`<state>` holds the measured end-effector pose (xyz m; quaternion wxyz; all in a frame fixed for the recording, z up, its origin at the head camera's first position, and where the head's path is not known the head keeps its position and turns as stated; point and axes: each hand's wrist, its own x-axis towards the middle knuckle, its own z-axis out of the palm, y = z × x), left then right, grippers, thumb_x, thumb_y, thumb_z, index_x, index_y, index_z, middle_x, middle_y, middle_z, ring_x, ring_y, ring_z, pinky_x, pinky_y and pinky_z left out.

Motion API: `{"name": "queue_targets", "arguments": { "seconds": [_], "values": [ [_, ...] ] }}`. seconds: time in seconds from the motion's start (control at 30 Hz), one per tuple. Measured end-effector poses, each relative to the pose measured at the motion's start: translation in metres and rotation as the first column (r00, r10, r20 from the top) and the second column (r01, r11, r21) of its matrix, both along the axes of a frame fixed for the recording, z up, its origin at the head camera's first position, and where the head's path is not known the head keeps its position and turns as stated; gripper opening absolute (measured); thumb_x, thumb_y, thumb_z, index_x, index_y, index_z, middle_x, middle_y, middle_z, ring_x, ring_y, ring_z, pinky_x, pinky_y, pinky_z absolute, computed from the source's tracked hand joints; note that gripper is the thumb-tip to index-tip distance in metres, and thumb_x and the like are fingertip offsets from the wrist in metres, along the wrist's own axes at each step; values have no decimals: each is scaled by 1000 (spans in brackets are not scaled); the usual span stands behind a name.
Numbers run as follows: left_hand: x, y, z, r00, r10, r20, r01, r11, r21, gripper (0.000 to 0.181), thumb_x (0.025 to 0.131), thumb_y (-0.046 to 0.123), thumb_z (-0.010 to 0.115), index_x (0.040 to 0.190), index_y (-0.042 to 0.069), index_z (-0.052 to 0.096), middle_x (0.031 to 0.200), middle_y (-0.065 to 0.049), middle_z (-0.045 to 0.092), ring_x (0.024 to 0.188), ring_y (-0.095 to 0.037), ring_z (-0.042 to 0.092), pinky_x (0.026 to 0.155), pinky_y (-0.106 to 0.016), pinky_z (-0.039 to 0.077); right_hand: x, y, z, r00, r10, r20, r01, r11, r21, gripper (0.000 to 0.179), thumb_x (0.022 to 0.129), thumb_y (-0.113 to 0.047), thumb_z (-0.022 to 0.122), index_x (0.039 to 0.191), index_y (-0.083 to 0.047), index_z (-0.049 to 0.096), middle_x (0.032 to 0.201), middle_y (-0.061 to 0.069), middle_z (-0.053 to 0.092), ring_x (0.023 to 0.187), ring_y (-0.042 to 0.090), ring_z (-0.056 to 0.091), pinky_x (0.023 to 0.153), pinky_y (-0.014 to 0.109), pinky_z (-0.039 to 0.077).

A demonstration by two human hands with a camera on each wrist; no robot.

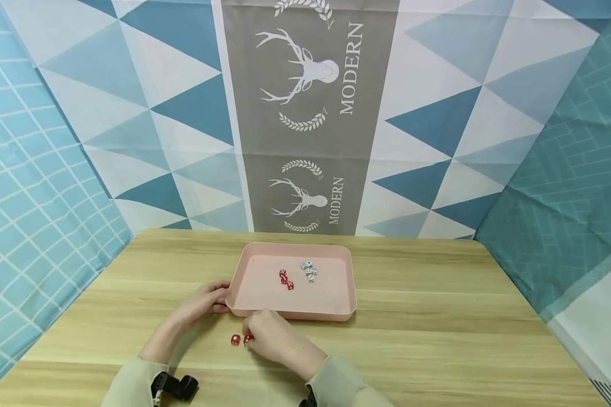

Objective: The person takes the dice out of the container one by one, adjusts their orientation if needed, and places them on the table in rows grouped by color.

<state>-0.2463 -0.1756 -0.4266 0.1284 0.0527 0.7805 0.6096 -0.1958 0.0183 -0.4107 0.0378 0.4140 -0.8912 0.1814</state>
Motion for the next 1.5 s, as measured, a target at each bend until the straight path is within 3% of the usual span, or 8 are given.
{"name": "queue_targets", "arguments": {
  "seconds": [0.33,0.57,0.77,1.0,1.27,1.5],
  "values": [
    [-2,0,-1,1000,-7,5,7,1000,9,42,88,17,43,121,-9,37,105,-23,51,83,-20,56,73,-31,50,-1,2,2,1000,1,3,-1,1000,11,11,68,-15,69,76,-14,63,70,-11,57,63,-4,47,57,6,39],
    [2,-4,0,996,-65,-67,68,997,42,50,87,25,46,119,-12,36,99,-20,53,80,-18,57,69,-30,51,-3,7,7,1000,-23,12,24,998,-63,9,72,-15,65,80,-12,64,73,-9,57,65,-3,49,58,5,40],
    [0,-2,-1,999,-31,-15,32,999,31,44,88,16,42,121,-12,34,104,-25,50,84,-22,56,74,-33,50,-9,14,18,996,-77,-41,70,985,-159,5,75,-13,62,79,-12,64,74,-8,56,66,-1,49,60,6,41],
    [0,0,1,1000,-4,15,4,1000,28,42,89,15,42,122,-9,35,103,-23,51,83,-21,56,73,-32,50,-17,23,22,982,-127,-138,102,980,-172,6,79,-13,58,80,-13,64,77,-6,57,72,4,52,66,13,45],
    [-1,-1,-2,1000,-4,14,4,1000,20,42,88,14,42,123,-9,34,104,-23,51,84,-22,56,73,-31,50,-33,34,19,955,-207,-212,161,964,-213,13,77,-1,55,81,-9,64,83,-1,56,87,13,53,77,21,47],
    [2,-1,3,1000,-26,7,25,999,36,44,89,15,42,123,-12,32,106,-25,50,87,-23,55,75,-34,49,-43,40,11,939,-252,-232,204,956,-213,9,76,-7,57,81,-10,64,98,3,53,88,13,51,70,25,48]
  ]
}}
